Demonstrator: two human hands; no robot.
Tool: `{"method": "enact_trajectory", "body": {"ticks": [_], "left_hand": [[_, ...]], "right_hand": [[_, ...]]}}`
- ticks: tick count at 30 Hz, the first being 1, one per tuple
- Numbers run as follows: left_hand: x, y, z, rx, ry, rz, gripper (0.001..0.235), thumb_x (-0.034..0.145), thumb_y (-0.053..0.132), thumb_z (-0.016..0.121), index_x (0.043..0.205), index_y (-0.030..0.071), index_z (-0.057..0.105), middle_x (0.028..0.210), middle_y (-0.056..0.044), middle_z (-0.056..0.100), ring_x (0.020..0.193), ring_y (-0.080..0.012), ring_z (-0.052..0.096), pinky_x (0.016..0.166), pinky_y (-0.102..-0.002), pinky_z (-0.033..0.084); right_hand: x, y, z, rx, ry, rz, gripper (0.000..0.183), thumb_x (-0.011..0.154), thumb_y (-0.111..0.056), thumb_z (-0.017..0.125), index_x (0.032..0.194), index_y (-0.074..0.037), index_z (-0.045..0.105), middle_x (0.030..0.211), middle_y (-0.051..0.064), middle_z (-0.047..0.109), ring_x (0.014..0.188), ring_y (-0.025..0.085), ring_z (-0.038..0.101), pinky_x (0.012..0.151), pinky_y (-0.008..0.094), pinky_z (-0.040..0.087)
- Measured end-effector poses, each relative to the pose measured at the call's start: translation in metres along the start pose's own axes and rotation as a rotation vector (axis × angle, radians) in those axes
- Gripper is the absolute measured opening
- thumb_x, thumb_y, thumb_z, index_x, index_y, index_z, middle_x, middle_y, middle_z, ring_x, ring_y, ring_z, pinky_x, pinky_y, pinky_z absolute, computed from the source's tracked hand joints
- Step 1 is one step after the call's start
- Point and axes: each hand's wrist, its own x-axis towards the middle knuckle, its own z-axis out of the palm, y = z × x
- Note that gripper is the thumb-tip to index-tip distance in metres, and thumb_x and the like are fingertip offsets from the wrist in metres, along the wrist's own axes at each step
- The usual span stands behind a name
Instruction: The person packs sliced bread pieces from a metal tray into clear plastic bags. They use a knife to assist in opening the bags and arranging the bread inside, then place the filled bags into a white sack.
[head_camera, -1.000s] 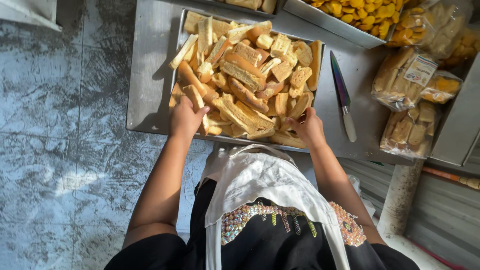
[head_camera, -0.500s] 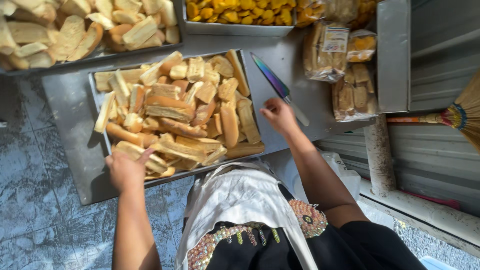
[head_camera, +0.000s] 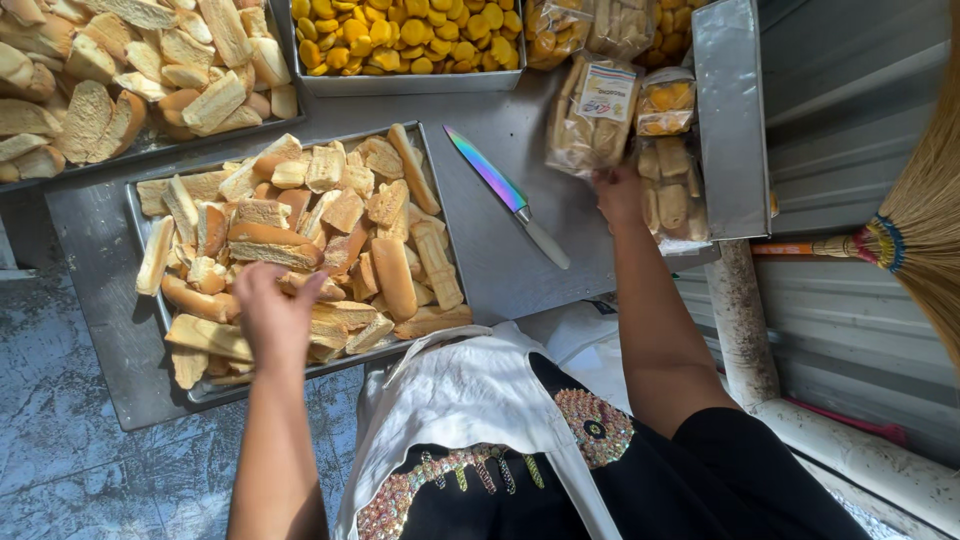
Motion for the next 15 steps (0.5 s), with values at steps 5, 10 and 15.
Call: {"method": "enact_trajectory", "body": {"ticks": [5, 10, 15], "left_hand": [[0.0, 0.101, 0.027, -0.144, -0.022, 0.573, 0.055, 0.086, 0.037, 0.086, 0.12, 0.003, 0.059, 0.14, -0.02, 0.053, 0.129, -0.0386, 0.055, 0.108, -0.047, 0.046], [-0.013, 0.189, 0.052, -0.061, -0.01, 1.05, 0.06, 0.085, 0.03, 0.083, 0.137, 0.017, 0.057, 0.144, -0.015, 0.052, 0.135, -0.0371, 0.051, 0.113, -0.048, 0.044], [-0.036, 0.21, 0.073, 0.176, -0.202, 0.947, 0.079, 0.063, 0.04, 0.084, 0.126, 0.003, 0.054, 0.131, -0.017, 0.052, 0.126, -0.0387, 0.05, 0.102, -0.05, 0.042]], "right_hand": [[-0.021, -0.034, -0.001, 0.323, -0.196, -0.408, 0.014, 0.103, -0.016, 0.072, 0.105, -0.003, 0.068, 0.091, -0.001, 0.065, 0.086, 0.008, 0.057, 0.077, 0.023, 0.047], [-0.072, -0.082, -0.002, 0.492, -0.404, -0.396, 0.02, 0.102, -0.022, 0.071, 0.1, -0.003, 0.065, 0.09, 0.0, 0.066, 0.081, 0.007, 0.057, 0.071, 0.023, 0.047], [-0.141, -0.07, 0.043, 0.534, -0.58, -0.282, 0.023, 0.102, -0.024, 0.068, 0.101, -0.002, 0.065, 0.089, 0.001, 0.064, 0.079, 0.008, 0.057, 0.069, 0.024, 0.048]]}}
